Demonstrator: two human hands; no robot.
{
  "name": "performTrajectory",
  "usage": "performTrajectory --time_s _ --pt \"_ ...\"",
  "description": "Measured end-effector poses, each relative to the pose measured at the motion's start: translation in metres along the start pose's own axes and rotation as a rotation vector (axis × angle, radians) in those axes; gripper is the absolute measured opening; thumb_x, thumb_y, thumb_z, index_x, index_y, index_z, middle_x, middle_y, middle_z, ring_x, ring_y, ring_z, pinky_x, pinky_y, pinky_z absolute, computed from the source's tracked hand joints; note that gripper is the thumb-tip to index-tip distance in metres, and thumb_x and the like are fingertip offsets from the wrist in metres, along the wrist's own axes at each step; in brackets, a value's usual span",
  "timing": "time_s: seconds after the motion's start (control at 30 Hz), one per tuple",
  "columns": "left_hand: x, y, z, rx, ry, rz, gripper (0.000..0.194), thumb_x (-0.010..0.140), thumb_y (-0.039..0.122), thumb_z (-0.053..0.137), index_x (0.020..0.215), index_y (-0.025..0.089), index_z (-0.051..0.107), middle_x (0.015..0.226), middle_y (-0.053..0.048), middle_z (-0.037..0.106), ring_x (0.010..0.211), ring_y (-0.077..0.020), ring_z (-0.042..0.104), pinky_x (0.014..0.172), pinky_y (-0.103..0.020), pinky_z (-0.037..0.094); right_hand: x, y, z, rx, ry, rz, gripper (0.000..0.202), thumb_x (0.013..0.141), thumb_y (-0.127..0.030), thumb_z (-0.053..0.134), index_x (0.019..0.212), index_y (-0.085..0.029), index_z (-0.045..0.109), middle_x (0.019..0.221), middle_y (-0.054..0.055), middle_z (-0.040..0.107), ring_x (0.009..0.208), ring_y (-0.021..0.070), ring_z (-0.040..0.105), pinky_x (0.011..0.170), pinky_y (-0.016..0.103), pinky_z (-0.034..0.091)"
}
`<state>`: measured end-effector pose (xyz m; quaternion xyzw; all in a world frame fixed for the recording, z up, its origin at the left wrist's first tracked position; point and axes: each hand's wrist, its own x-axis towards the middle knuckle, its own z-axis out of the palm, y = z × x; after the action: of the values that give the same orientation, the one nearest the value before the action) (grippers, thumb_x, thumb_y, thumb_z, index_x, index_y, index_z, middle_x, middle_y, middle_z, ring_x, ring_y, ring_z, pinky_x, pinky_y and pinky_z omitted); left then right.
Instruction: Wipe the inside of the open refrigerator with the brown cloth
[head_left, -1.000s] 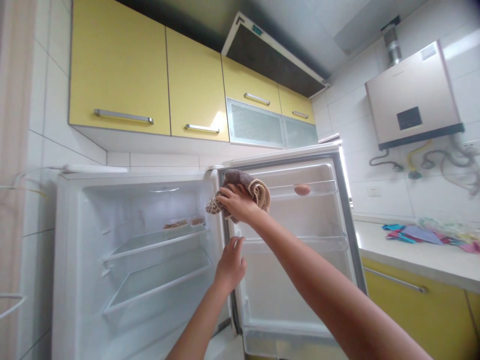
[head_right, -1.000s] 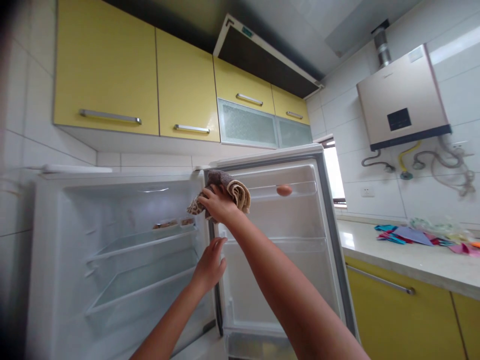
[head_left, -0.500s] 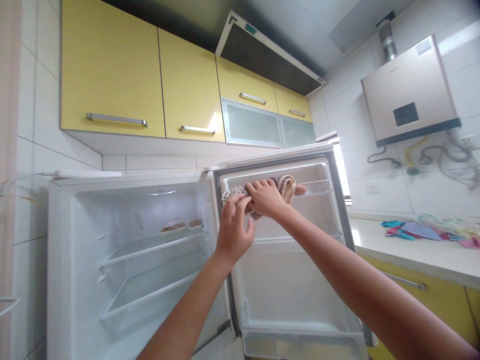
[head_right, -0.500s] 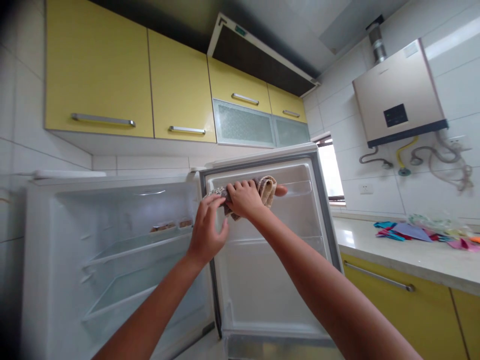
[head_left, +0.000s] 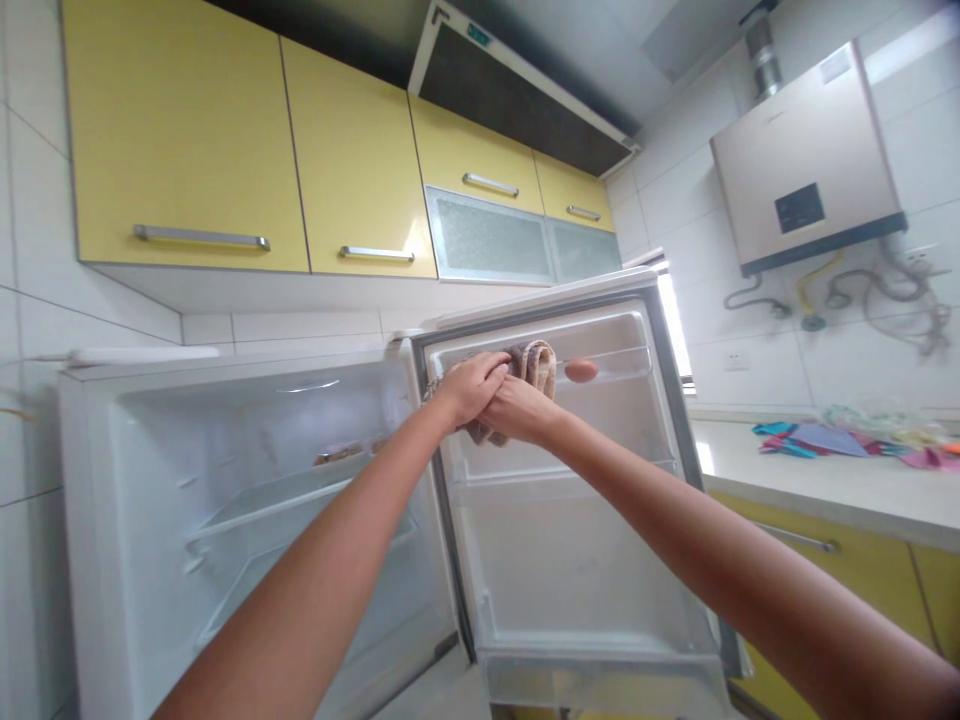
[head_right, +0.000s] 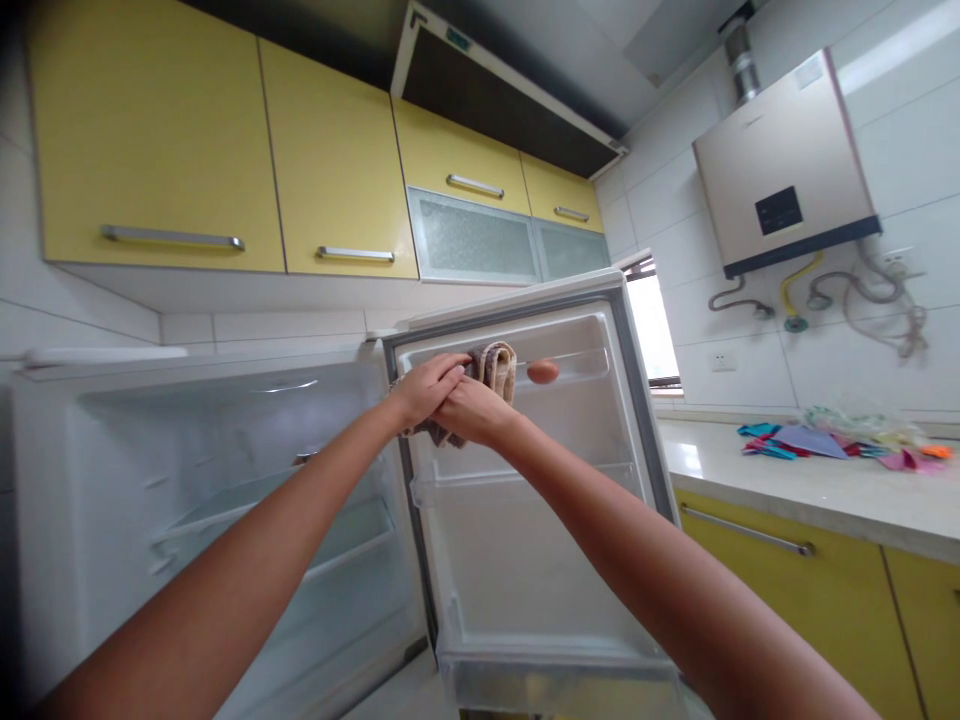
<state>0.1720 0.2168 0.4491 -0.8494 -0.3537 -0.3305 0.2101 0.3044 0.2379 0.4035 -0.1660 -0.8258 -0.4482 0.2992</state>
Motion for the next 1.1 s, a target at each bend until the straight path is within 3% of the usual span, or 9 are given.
performTrajectory --time_s 0.13,0.23,0.33,0.43,0.53,0.63,0.77,0.87,1.1 --pt "-0.005 -0.004 0.000 0.147 -0.091 0.071 0.061 0.100 0.053 0.037 0.144 0.014 0.050 0.146 -0.016 0.056 0.135 -0.0290 0.052 0.116 -0.043 0.038 -0.041 -0.010 -0.021 0.067 0.105 0.072 0.020 0.094 -0.015 0.052 0.096 -0.017 0.072 0.097 0.010 0.078 0.100 0.0227 0.069 0.100 0.038 0.049" --pt "-0.015 -0.009 0.003 0.304 -0.096 0.118 0.076 0.090 0.058 0.057 0.152 0.018 0.039 0.151 -0.016 0.050 0.135 -0.0338 0.050 0.115 -0.047 0.038 -0.076 -0.003 -0.037 0.086 0.317 0.284 0.023 0.096 -0.019 0.049 0.094 -0.021 0.072 0.097 0.007 0.078 0.100 0.0208 0.069 0.091 0.035 0.052" --pt "-0.020 -0.017 0.006 0.435 -0.068 0.125 0.092 0.079 0.053 0.073 0.155 0.021 0.032 0.146 -0.017 0.052 0.130 -0.0357 0.052 0.111 -0.048 0.039 -0.107 0.020 -0.045 0.020 0.517 0.540 0.025 0.097 -0.023 0.048 0.104 -0.022 0.072 0.107 0.007 0.078 0.107 0.0230 0.068 0.097 0.041 0.051" --pt "-0.017 -0.031 0.001 0.424 -0.088 0.075 0.073 0.086 0.050 0.065 0.148 0.020 0.041 0.135 -0.015 0.060 0.122 -0.0329 0.058 0.104 -0.044 0.044 -0.132 0.050 -0.044 -0.034 0.568 0.718 0.030 0.097 -0.030 0.049 0.116 -0.021 0.070 0.121 0.010 0.074 0.124 0.0285 0.061 0.106 0.051 0.046" --pt "-0.010 -0.047 -0.011 0.309 -0.146 -0.018 0.049 0.093 0.055 0.049 0.126 0.020 0.059 0.122 -0.012 0.069 0.111 -0.0309 0.064 0.094 -0.041 0.049 -0.149 0.069 -0.038 -0.031 0.558 0.778 0.035 0.098 -0.036 0.047 0.120 -0.021 0.068 0.131 0.012 0.069 0.134 0.0310 0.054 0.110 0.057 0.043" --pt "-0.003 -0.062 -0.022 0.172 -0.172 -0.085 0.052 0.092 0.063 0.044 0.109 0.020 0.067 0.111 -0.010 0.074 0.101 -0.0291 0.066 0.090 -0.039 0.050 -0.158 0.074 -0.031 0.015 0.576 0.788 0.035 0.098 -0.039 0.045 0.117 -0.021 0.068 0.132 0.012 0.067 0.130 0.0297 0.057 0.108 0.052 0.046" --pt "0.008 -0.073 -0.030 0.001 -0.180 -0.123 0.062 0.092 0.064 0.038 0.119 0.016 0.066 0.122 -0.009 0.073 0.110 -0.0264 0.065 0.096 -0.035 0.049 -0.160 0.071 -0.028 0.050 0.639 0.845 0.035 0.099 -0.039 0.041 0.112 -0.020 0.068 0.121 0.012 0.070 0.112 0.0263 0.065 0.096 0.044 0.053" --pt "0.026 -0.071 -0.033 0.137 -0.223 -0.214 0.055 0.093 0.053 0.039 0.121 0.015 0.067 0.128 -0.011 0.071 0.114 -0.0256 0.063 0.098 -0.033 0.048 -0.157 0.068 -0.029 0.036 0.665 0.881 0.033 0.099 -0.038 0.040 0.108 -0.022 0.068 0.116 0.010 0.070 0.109 0.0262 0.066 0.093 0.042 0.053" --pt "0.082 -0.044 -0.026 0.216 -0.519 -0.312 0.015 0.067 0.030 0.069 0.073 0.018 0.074 0.079 -0.008 0.077 0.073 -0.0222 0.065 0.078 -0.032 0.052 -0.153 0.061 -0.038 0.009 0.598 0.888 0.031 0.099 -0.039 0.041 0.109 -0.023 0.065 0.115 0.010 0.069 0.105 0.0259 0.066 0.087 0.038 0.052"
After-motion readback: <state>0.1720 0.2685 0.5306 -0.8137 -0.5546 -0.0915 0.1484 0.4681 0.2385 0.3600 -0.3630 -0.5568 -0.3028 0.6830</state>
